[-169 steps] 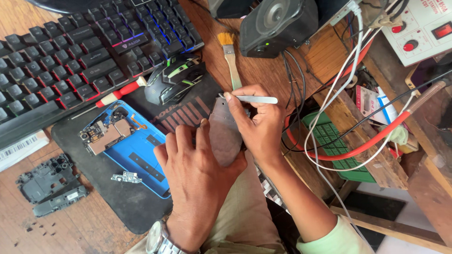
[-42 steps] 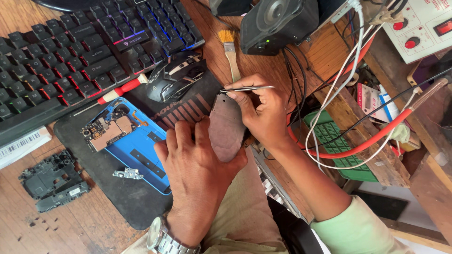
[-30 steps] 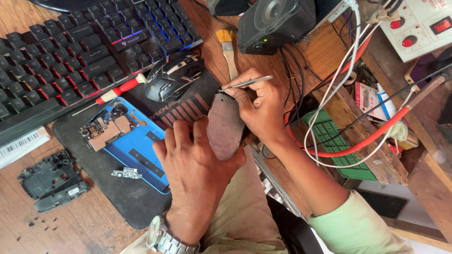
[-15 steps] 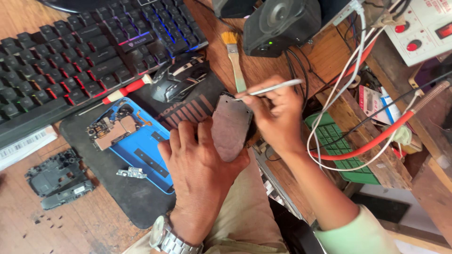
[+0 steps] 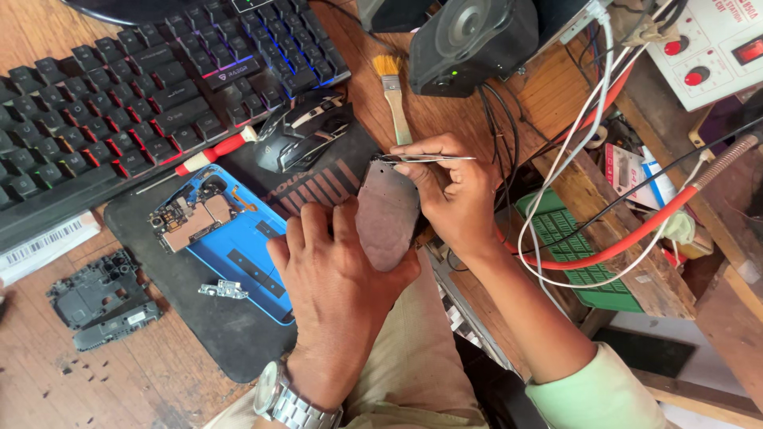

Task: The person cleans the back of a disassembled smartphone using a brush and a liquid from a bottle. They also use a metal tool to scrape residue from the device's surface.

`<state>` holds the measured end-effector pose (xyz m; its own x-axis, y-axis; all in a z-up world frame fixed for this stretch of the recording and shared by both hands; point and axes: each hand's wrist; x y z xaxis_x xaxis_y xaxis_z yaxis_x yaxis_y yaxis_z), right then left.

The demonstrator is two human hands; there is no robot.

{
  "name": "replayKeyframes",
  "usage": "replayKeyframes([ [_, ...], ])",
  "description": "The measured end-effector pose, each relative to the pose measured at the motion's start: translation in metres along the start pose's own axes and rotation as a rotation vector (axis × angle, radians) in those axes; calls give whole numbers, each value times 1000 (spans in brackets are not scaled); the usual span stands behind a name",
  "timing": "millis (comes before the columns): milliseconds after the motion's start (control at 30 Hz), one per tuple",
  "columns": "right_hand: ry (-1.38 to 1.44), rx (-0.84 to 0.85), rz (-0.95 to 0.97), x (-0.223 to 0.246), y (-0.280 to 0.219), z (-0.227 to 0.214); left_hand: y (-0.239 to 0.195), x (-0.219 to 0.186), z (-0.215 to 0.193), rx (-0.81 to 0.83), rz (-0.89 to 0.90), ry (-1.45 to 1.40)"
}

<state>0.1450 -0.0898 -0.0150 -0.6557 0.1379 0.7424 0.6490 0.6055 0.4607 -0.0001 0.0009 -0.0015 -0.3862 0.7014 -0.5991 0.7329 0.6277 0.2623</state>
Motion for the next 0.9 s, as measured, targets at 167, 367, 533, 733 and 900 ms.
replayKeyframes([
  [167, -102, 28, -73, -2, 4, -2, 0, 0, 1, -22, 14, 2],
  [367, 5, 38, -29, -7, 5, 0, 0, -1, 0, 24, -19, 8],
  [533, -13, 25, -55, -16, 6, 1, 1, -1, -1, 28, -27, 11],
  [733, 390, -113, 142, -24, 0, -15, 0, -1, -1, 3, -12, 5],
  [900, 321, -193, 193, -12, -19, -43, -2, -1, 0, -10, -8, -8],
])
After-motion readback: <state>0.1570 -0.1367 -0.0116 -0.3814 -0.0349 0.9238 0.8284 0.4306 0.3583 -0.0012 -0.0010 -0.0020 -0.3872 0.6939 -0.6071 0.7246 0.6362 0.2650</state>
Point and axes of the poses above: each hand's wrist, its own y-axis towards the middle knuckle, its own z-axis out of the palm, x = y × z, and after that the axes turned 1 degree about y, right-handed
